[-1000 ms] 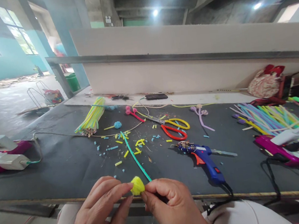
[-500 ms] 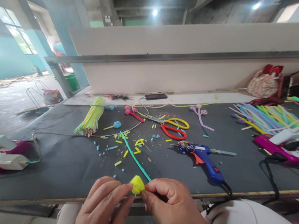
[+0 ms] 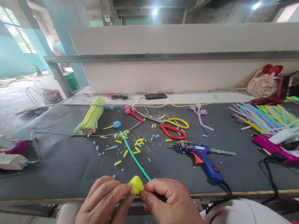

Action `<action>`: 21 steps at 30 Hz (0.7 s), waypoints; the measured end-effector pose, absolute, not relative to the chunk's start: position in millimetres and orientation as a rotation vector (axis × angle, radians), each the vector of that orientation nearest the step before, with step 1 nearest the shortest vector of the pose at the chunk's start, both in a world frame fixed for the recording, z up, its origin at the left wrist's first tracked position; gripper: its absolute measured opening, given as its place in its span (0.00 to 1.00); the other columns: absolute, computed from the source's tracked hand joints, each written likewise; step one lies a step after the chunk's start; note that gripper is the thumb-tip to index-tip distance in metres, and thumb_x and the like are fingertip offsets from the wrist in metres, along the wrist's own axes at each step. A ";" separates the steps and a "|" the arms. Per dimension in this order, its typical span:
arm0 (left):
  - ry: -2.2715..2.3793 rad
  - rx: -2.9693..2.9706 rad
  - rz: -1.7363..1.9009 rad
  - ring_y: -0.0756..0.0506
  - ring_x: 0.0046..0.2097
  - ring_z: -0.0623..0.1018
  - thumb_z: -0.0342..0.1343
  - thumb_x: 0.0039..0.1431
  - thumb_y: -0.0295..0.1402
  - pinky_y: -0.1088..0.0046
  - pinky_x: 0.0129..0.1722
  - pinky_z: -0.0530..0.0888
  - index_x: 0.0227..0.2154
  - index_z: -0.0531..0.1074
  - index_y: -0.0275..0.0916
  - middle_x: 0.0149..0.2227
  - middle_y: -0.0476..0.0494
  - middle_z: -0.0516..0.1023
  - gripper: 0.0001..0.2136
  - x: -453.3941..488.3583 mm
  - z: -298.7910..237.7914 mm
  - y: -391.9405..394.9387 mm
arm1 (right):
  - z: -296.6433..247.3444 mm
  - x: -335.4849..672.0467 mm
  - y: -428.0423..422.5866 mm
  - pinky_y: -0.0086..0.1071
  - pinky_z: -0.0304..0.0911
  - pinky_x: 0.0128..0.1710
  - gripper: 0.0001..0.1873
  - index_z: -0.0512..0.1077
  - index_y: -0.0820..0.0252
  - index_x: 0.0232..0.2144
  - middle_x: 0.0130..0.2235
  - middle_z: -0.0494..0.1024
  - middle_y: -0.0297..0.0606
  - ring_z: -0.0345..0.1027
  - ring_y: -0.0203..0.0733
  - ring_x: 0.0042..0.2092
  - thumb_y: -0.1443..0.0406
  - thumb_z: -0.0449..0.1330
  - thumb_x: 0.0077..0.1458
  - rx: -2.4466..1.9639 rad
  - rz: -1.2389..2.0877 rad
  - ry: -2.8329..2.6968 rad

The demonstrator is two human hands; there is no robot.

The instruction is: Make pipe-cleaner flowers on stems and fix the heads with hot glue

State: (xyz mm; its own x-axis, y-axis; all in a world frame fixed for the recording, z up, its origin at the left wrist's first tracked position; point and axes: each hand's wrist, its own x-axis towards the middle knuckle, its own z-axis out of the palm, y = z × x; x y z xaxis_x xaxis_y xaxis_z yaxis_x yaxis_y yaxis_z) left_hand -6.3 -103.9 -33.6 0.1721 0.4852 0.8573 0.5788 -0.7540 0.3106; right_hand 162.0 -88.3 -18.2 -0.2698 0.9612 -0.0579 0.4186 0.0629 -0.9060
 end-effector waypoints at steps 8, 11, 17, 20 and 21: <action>-1.077 -2.334 -1.600 0.51 0.27 0.74 0.55 0.53 0.19 0.71 0.31 0.72 0.36 0.71 0.34 0.27 0.49 0.79 0.08 -5.6 -32.4 -104.6 | -19.4 164.3 -89.6 0.25 0.50 0.21 0.21 0.70 0.61 0.15 0.18 0.63 0.29 0.54 0.32 0.22 0.52 0.60 0.50 -1.383 1.177 -1.768; -1.066 -2.338 -1.604 0.50 0.26 0.74 0.55 0.53 0.18 0.71 0.31 0.72 0.36 0.71 0.34 0.26 0.49 0.79 0.08 -5.9 -32.4 -105.9 | -17.9 163.6 -89.5 0.25 0.52 0.21 0.21 0.71 0.61 0.16 0.18 0.64 0.30 0.55 0.32 0.22 0.52 0.60 0.49 -1.381 1.185 -1.769; -1.229 -2.277 -1.531 0.47 0.38 0.75 0.56 0.54 0.22 0.71 0.39 0.74 0.45 0.69 0.30 0.36 0.40 0.76 0.14 -22.5 -29.3 -114.2 | -11.5 167.1 -87.0 0.25 0.48 0.19 0.21 0.71 0.61 0.15 0.17 0.62 0.29 0.51 0.30 0.20 0.51 0.63 0.46 -1.296 1.266 -1.615; -1.241 -2.305 -1.566 0.48 0.38 0.74 0.55 0.55 0.20 0.71 0.39 0.74 0.43 0.70 0.32 0.35 0.42 0.75 0.12 -26.6 -27.8 -113.9 | -11.1 170.2 -85.3 0.25 0.45 0.18 0.21 0.71 0.61 0.16 0.17 0.60 0.28 0.48 0.29 0.20 0.50 0.64 0.44 -1.224 1.402 -1.498; -1.208 -2.327 -1.590 0.48 0.37 0.74 0.55 0.55 0.20 0.71 0.39 0.74 0.41 0.70 0.32 0.33 0.43 0.75 0.11 -26.0 -27.4 -112.9 | -11.5 171.1 -84.7 0.25 0.46 0.18 0.21 0.72 0.61 0.17 0.18 0.61 0.28 0.47 0.29 0.20 0.50 0.64 0.45 -1.196 1.428 -1.488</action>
